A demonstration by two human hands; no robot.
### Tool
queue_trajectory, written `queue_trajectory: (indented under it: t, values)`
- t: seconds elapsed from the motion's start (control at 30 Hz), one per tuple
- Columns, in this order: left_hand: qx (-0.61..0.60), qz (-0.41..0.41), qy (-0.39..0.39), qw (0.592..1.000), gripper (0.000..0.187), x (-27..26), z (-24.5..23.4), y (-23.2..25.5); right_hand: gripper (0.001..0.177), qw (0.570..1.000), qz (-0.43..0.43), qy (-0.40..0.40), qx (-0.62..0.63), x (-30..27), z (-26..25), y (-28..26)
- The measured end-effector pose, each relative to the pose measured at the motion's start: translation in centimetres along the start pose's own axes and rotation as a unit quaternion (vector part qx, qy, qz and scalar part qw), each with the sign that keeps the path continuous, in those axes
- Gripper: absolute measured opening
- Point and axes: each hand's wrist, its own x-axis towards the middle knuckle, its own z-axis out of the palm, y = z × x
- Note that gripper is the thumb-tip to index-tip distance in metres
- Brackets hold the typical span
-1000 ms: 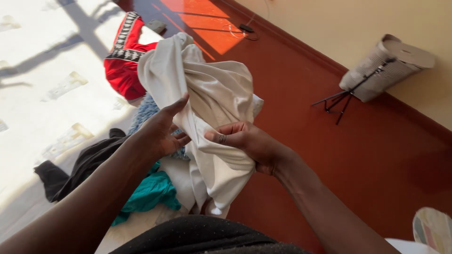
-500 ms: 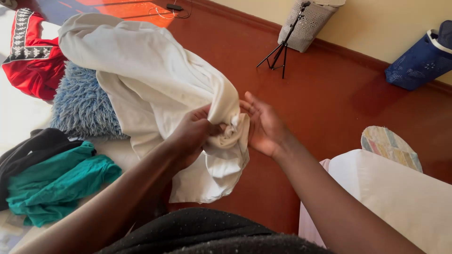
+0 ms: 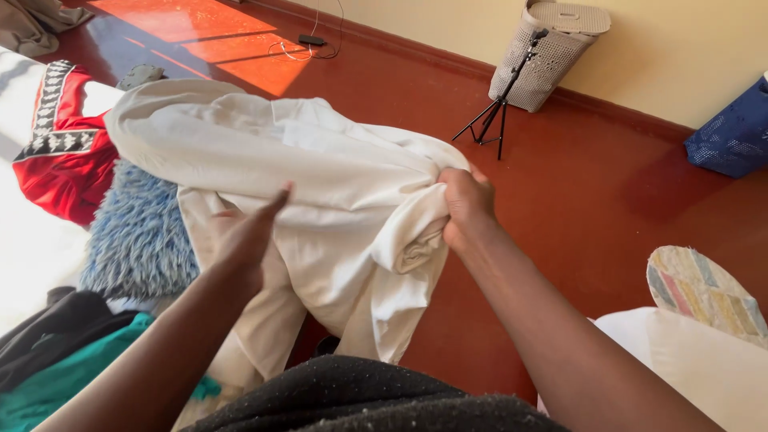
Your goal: The recorder is spreading and tucking in a white bedsheet on a mattress.
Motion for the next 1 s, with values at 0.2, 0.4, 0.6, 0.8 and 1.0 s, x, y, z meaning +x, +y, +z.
queue_trajectory:
  t: [0.2,0.4,0.6,0.8,1.0]
  values:
    - [-0.001,-0.063,0.084,0.994,0.162,8.5,-1.4,2.0,0.044,0.998,-0.044,0.029,-0.021,4.3,-0.9,-1.8]
    - [-0.012,-0.026,-0.214,0.976,0.126,9.2,2.1,4.8,0.046,0.997,-0.022,0.024,-0.075,1.2,0.9,-3.8]
    - [-0.001,-0.05,-0.461,0.886,0.112,8.1,10.4,7.3,0.043,0.988,-0.026,-0.102,-0.113,0.5,0.3,-5.8]
    - [-0.036,-0.054,-0.642,0.764,0.073,3.0,20.5,11.0,0.049,0.89,-0.068,-0.207,-0.4,1.5,0.2,-6.2]
    - [-0.064,-0.094,-0.623,0.774,0.047,2.2,30.7,12.3,0.063,0.968,-0.063,-0.023,-0.242,3.4,-8.6,-6.9]
